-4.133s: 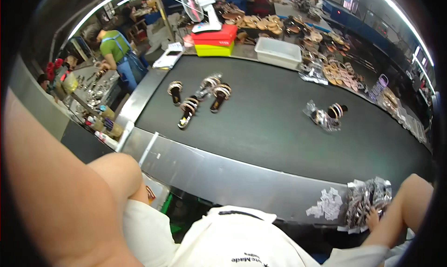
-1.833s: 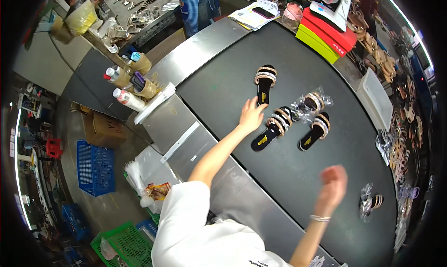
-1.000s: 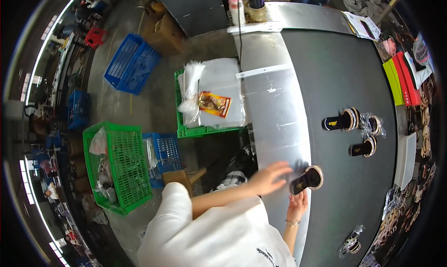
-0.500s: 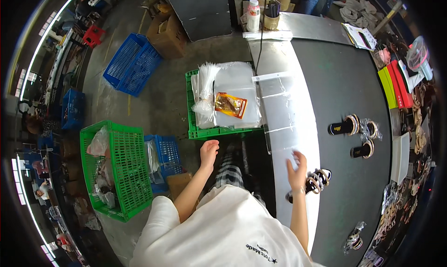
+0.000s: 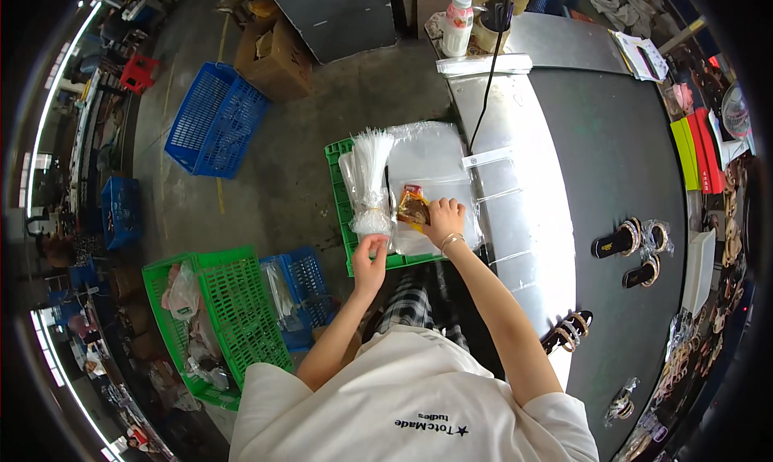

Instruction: The person packages pairs of black and beige slippers into clear plastic bags. They pick up a pair of slippers from a metal table, place them into a bag, and seal it. The person repeats this process for multiple pairs, stacking the finished packages on the table.

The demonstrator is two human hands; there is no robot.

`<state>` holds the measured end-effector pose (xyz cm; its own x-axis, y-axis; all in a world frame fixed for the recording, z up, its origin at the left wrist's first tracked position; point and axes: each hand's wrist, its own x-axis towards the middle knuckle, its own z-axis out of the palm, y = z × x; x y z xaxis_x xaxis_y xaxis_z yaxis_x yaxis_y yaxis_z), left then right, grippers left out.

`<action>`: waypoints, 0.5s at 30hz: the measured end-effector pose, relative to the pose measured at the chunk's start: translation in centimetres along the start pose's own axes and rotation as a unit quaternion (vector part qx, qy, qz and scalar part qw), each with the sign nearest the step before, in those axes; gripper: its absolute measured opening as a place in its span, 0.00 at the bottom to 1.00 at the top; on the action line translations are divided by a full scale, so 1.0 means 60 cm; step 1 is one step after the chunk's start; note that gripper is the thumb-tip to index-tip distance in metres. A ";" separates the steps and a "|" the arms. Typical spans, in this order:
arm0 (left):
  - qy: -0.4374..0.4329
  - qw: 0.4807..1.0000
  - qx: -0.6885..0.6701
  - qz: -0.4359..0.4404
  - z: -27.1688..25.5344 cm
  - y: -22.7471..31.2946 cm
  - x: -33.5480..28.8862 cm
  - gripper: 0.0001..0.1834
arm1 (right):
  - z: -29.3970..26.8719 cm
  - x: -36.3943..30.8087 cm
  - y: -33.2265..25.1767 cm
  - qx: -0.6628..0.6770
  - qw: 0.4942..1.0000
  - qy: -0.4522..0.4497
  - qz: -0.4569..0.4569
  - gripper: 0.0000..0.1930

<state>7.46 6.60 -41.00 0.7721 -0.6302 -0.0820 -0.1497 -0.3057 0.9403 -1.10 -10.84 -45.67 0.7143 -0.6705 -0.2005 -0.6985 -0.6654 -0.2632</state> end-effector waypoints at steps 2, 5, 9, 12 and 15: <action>0.010 0.998 0.021 0.064 0.001 0.006 0.041 0.05 | -0.002 -0.003 0.012 0.052 0.999 0.000 -0.005 0.19; -0.008 0.987 0.037 0.155 0.024 0.000 0.100 0.05 | -0.024 -0.030 0.038 0.181 0.983 0.011 0.018 0.17; -0.127 0.965 0.053 0.225 0.098 -0.036 0.149 0.07 | -0.058 -0.073 0.074 0.343 0.935 0.052 0.069 0.24; -0.182 0.957 0.070 0.213 0.134 -0.046 0.170 0.08 | -0.043 -0.093 0.099 0.507 0.848 0.036 0.151 0.23; -0.116 0.974 0.093 0.172 0.138 -0.076 0.185 0.09 | -0.072 -0.095 0.096 0.524 0.836 0.046 0.156 0.19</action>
<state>11.58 -4.89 -48.93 0.4991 -0.8562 0.1335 -0.5006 -0.1591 0.8510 -9.36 -12.28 -41.97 0.4647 -0.8123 -0.3526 -0.3944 0.1666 -0.9037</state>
